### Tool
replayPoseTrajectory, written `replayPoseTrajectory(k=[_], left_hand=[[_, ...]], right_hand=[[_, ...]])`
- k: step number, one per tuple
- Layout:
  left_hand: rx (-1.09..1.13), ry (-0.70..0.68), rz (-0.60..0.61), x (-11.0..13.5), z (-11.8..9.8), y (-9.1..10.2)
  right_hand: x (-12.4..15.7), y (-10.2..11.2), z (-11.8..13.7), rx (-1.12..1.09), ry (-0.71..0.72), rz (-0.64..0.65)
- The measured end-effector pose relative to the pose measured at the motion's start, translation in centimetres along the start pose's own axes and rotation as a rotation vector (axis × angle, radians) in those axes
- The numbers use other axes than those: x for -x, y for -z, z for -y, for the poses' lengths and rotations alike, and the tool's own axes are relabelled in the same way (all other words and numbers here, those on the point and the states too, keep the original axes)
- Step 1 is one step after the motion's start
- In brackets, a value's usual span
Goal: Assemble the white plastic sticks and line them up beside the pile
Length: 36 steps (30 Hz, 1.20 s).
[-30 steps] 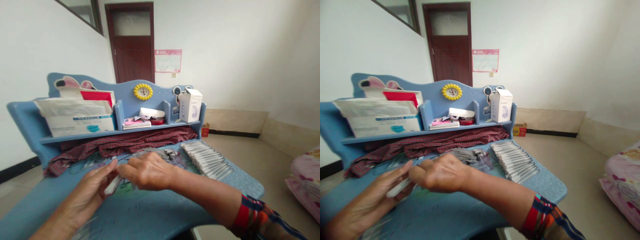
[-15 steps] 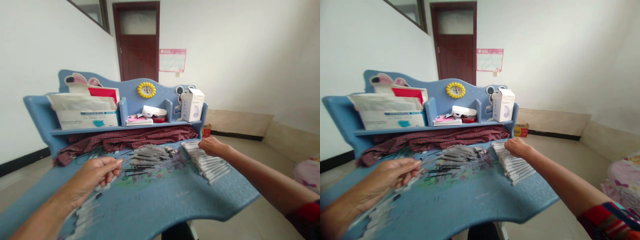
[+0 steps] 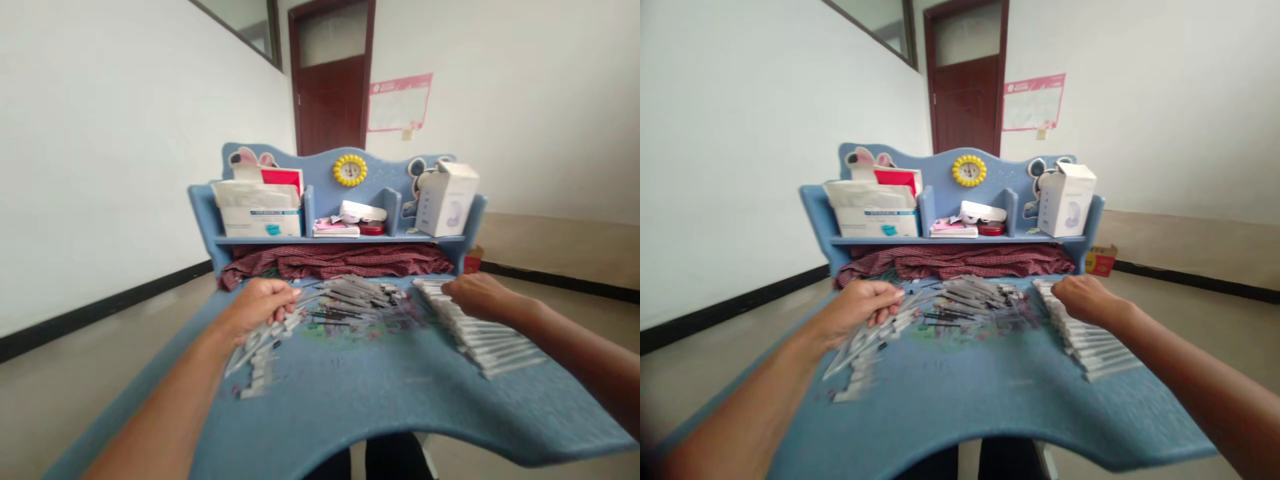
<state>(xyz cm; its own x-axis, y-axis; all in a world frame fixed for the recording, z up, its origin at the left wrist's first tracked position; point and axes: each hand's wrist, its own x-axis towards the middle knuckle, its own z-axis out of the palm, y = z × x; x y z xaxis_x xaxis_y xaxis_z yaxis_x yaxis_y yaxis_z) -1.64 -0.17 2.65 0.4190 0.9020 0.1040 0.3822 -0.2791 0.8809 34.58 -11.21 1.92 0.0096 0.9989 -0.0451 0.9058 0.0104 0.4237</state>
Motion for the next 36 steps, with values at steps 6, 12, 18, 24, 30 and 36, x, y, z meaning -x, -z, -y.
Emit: replayPoseTrajectory(k=[6,12,18,24,30,36], left_hand=[[-0.308,-0.038,-0.032,0.1,1.1,1.4],[-0.613,-0.073,-0.029,-0.4,2.3,2.0],[-0.732,-0.067,-0.114,-0.9,3.6,0.6],[-0.796,-0.059,-0.125,-0.7,3.8,-0.8],[-0.69,-0.01,-0.158,-0.9,3.8,-0.8],[-0.62,0.032,-0.185,-1.1,4.0,-0.8]], right_hand=[[-1.0,3.3,8.2,-0.219,0.31,-0.128],[-3.2,6.5,15.3,-0.348,0.525,-0.169],[-6.5,6.0,16.4,-0.304,0.45,-0.15],[-7.9,4.4,15.5,-0.352,0.356,-0.105],[-8.2,3.6,15.5,-0.387,0.373,-0.103],[-7.8,3.6,15.9,-0.337,0.364,-0.107]])
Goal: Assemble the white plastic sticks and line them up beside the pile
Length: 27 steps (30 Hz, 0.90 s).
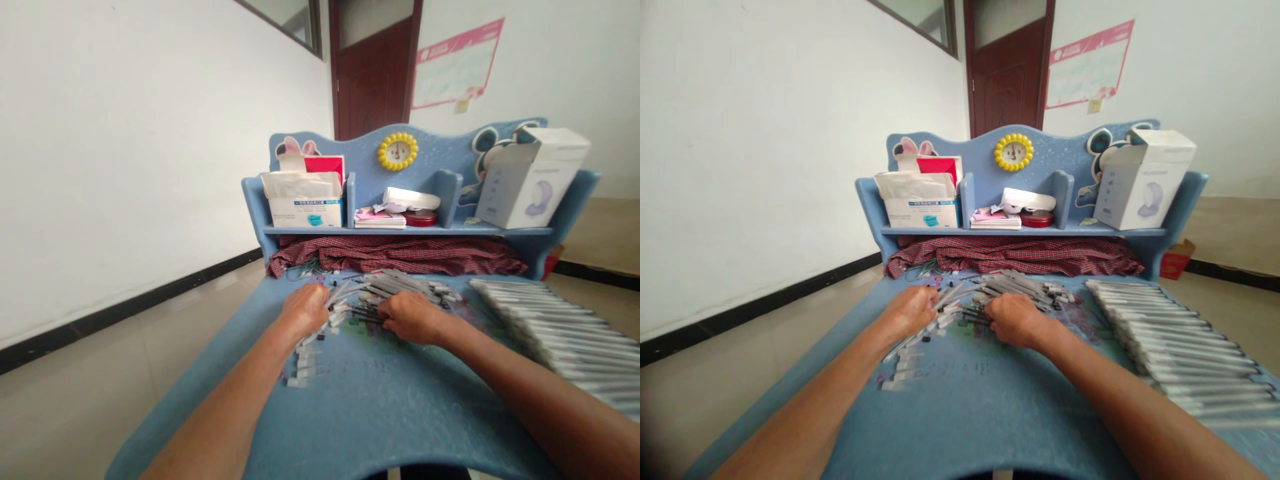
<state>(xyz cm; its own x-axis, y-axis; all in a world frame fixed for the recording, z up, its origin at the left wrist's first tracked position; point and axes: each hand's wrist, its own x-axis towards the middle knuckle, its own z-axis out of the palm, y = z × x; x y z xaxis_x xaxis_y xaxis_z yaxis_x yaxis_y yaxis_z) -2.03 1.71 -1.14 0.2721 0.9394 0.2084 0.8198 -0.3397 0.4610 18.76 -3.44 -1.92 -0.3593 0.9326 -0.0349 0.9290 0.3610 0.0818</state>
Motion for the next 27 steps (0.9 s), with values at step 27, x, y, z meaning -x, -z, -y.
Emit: replayPoseTrajectory(k=[27], left_hand=[[-0.252,-0.211,-0.277,0.4,-0.9,-0.1]], right_hand=[[1.3,0.6,-2.4,-0.023,-0.134,-0.542]])
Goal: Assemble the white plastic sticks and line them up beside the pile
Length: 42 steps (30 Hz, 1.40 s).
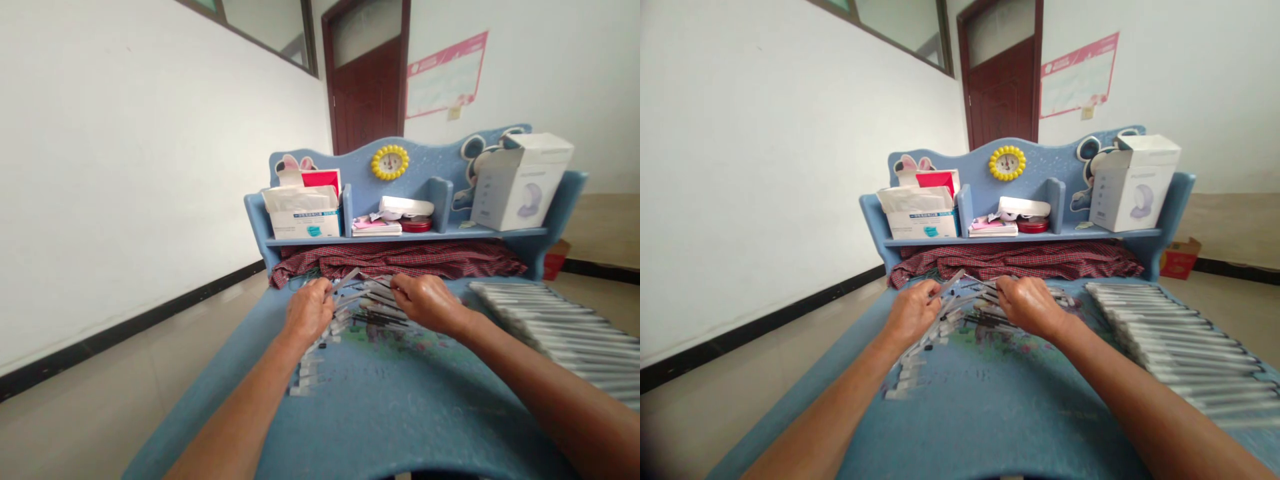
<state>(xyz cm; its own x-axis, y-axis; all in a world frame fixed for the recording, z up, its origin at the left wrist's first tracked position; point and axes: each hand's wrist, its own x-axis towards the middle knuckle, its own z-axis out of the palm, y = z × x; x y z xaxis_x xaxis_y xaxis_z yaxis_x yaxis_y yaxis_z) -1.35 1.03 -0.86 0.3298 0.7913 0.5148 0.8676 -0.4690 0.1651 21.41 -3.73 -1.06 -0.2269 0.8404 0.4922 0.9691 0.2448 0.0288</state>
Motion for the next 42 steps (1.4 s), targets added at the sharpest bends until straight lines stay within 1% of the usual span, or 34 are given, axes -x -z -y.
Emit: replayPoseTrajectory(k=[2,5,14,20,25,29,33,36,39,42], left_hand=[[-0.109,0.006,-0.011,0.1,0.0,0.3],[-0.199,0.019,0.01,0.1,-0.1,0.7],[-0.327,0.026,0.033,0.3,-0.5,1.0],[-0.423,0.007,0.055,0.3,-0.7,1.3],[-0.417,-0.039,0.11,0.4,-1.1,1.6],[-0.406,-0.058,0.152,0.5,-1.3,1.5],[-0.425,-0.084,0.153,0.6,-1.5,1.5],[-0.437,-0.102,0.163,0.7,-1.7,1.5],[-0.44,-0.12,0.203,0.7,-1.7,1.7],[-0.421,-0.128,0.256,0.7,-1.7,1.9]], right_hand=[[0.2,-0.2,-0.1,0.071,0.014,-0.026],[0.3,-0.4,-0.2,0.136,0.034,-0.038],[0.5,-0.6,-0.2,0.24,0.108,-0.035],[0.6,-0.6,-0.4,0.265,0.186,0.018],[0.6,-0.1,-0.4,0.273,0.255,0.071],[0.6,0.6,-0.1,0.284,0.265,0.12],[0.6,1.0,0.2,0.315,0.259,0.168],[0.7,0.9,0.1,0.32,0.281,0.2],[0.7,0.4,-0.3,0.304,0.315,0.192],[0.8,0.1,-0.8,0.28,0.339,0.147]])
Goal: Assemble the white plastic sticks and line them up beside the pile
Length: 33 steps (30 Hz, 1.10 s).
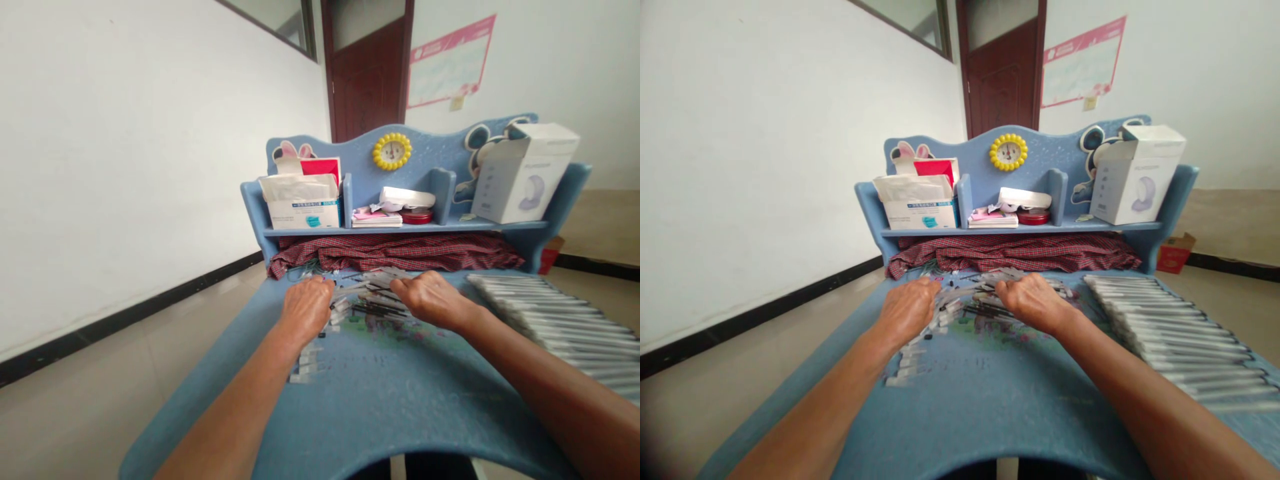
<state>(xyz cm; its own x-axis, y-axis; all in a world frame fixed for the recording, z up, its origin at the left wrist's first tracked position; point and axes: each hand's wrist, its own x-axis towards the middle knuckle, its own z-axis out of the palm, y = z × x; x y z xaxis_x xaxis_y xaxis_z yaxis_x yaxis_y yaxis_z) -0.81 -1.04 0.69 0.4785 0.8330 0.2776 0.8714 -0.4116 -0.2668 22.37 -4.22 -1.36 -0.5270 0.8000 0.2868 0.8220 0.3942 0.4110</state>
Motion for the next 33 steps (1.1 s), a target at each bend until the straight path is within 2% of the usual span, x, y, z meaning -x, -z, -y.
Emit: replayPoseTrajectory(k=[3,8,13,16,20,25,28,33], left_hand=[[0.044,-0.012,0.03,0.1,0.2,0.2],[0.137,-0.043,0.095,0.3,0.6,0.6],[0.356,-0.063,0.132,0.3,1.5,0.6],[0.506,-0.098,0.196,0.3,1.8,0.5],[0.679,-0.129,0.26,0.1,1.1,0.4],[0.898,-0.115,0.261,0.0,-0.7,0.0],[1.004,-0.099,0.247,-0.1,-1.4,-0.3],[1.216,0.014,0.275,-0.4,-1.3,-0.5]], right_hand=[[0.1,-0.3,-0.1,-0.019,0.011,-0.04],[0.1,-0.5,0.1,-0.032,0.025,-0.028],[0.1,-0.6,0.2,-0.053,0.04,-0.044],[0.1,-0.3,0.7,-0.047,0.055,-0.039],[0.0,0.6,1.6,-0.032,0.076,-0.052],[-0.2,1.0,2.2,-0.045,0.068,-0.148],[-0.2,0.6,1.9,-0.11,-0.001,-0.261],[0.0,-0.1,0.3,-0.339,-0.346,-0.497]])
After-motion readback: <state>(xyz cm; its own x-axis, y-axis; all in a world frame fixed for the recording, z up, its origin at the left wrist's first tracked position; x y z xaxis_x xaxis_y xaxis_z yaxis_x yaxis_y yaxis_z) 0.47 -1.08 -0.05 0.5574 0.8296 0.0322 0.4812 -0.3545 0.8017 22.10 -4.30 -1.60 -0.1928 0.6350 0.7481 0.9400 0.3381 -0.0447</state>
